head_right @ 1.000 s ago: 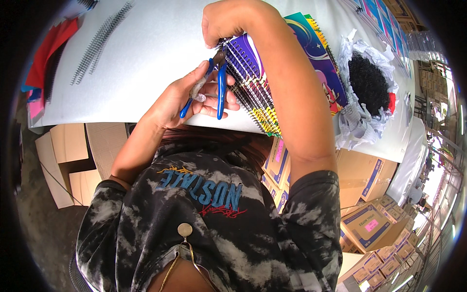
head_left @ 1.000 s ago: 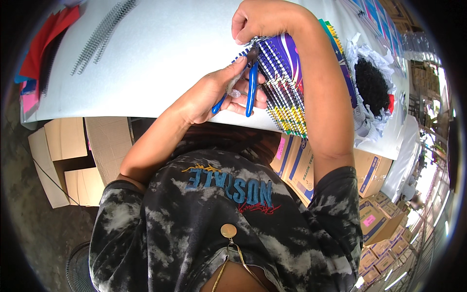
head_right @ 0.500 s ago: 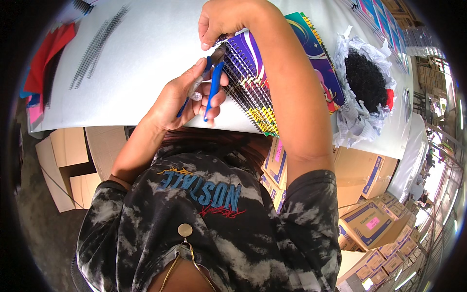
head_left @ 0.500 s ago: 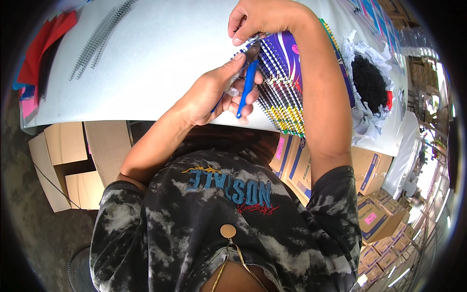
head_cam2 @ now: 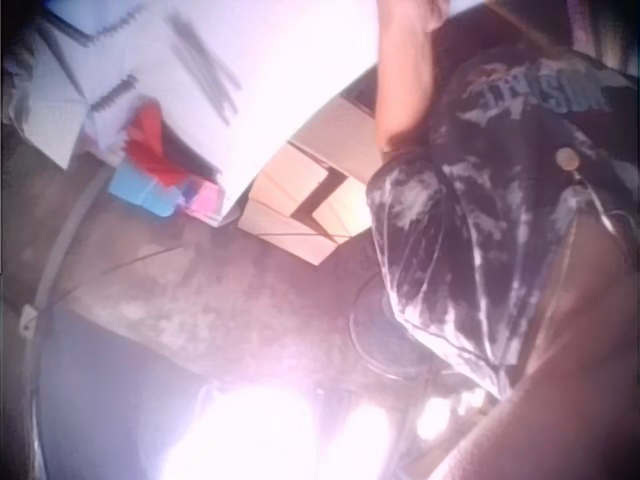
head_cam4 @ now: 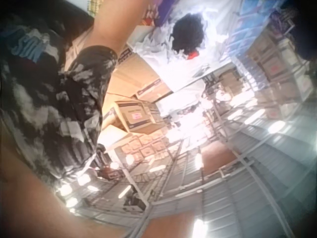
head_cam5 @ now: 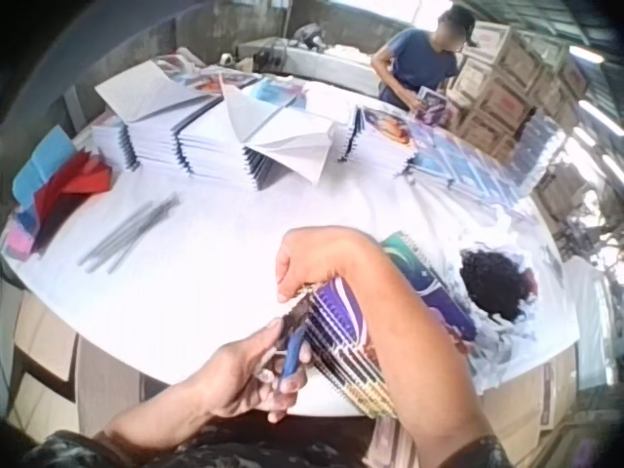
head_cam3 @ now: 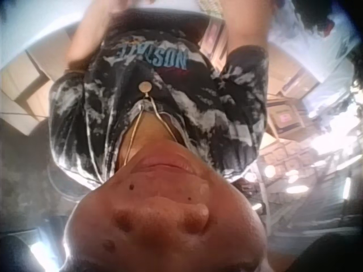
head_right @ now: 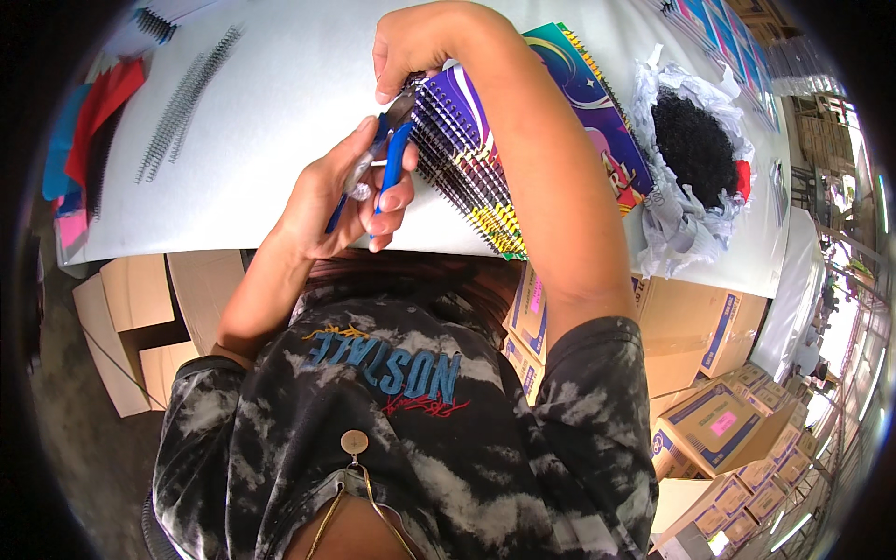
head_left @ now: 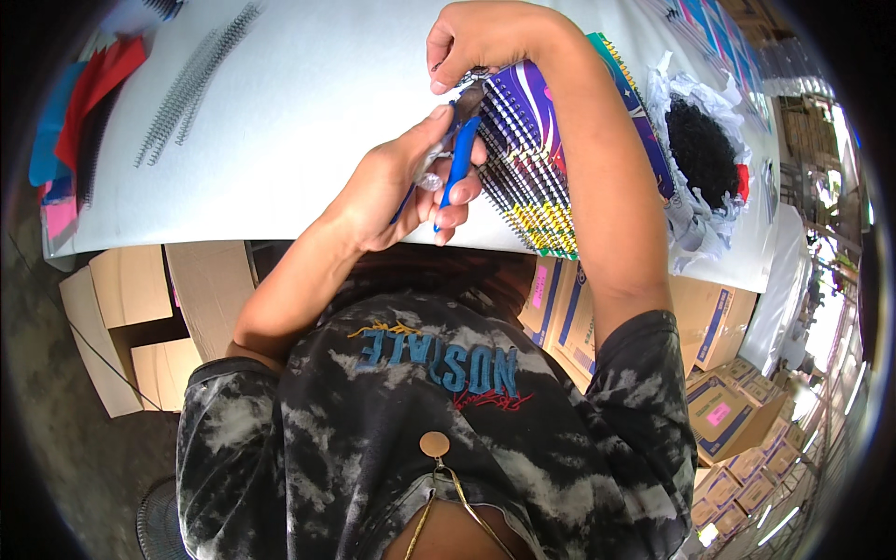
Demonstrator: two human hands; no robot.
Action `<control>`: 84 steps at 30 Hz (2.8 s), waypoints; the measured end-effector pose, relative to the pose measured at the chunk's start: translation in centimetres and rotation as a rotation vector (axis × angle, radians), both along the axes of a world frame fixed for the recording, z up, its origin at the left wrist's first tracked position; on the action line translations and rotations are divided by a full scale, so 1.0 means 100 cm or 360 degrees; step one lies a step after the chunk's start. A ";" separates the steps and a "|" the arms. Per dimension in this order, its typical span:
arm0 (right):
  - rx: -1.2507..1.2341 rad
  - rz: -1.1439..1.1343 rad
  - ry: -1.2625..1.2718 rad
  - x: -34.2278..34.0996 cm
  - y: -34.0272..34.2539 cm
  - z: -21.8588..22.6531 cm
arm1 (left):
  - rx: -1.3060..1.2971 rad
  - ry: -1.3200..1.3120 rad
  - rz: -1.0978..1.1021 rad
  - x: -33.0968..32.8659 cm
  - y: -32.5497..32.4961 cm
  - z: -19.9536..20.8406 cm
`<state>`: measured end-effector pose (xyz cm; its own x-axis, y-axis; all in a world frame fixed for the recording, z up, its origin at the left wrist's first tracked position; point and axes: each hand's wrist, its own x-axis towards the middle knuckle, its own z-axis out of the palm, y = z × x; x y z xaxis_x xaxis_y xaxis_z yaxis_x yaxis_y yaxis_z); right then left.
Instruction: The person assembles spiral-bound notebooks by inserting metal spirals into punched holes, then uses pliers to trim the spiral ends. They stack the finished notebooks and place them into a cardboard box.
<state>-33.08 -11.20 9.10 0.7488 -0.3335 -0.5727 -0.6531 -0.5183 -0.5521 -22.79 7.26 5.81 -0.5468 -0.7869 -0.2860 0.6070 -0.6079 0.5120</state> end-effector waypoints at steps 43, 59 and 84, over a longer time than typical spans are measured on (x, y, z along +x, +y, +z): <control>-0.0906 -0.0296 -0.0724 -0.087 0.064 0.010 | -0.0234 -0.0112 -0.0087 -0.009 0.011 -0.008; -0.1007 -0.0142 -0.0701 -0.085 0.065 0.000 | -0.1111 -0.2538 -0.0063 -0.002 -0.006 0.004; -0.1014 -0.0126 -0.0790 -0.081 0.064 -0.002 | 0.0117 0.0271 -0.0292 0.026 -0.007 -0.033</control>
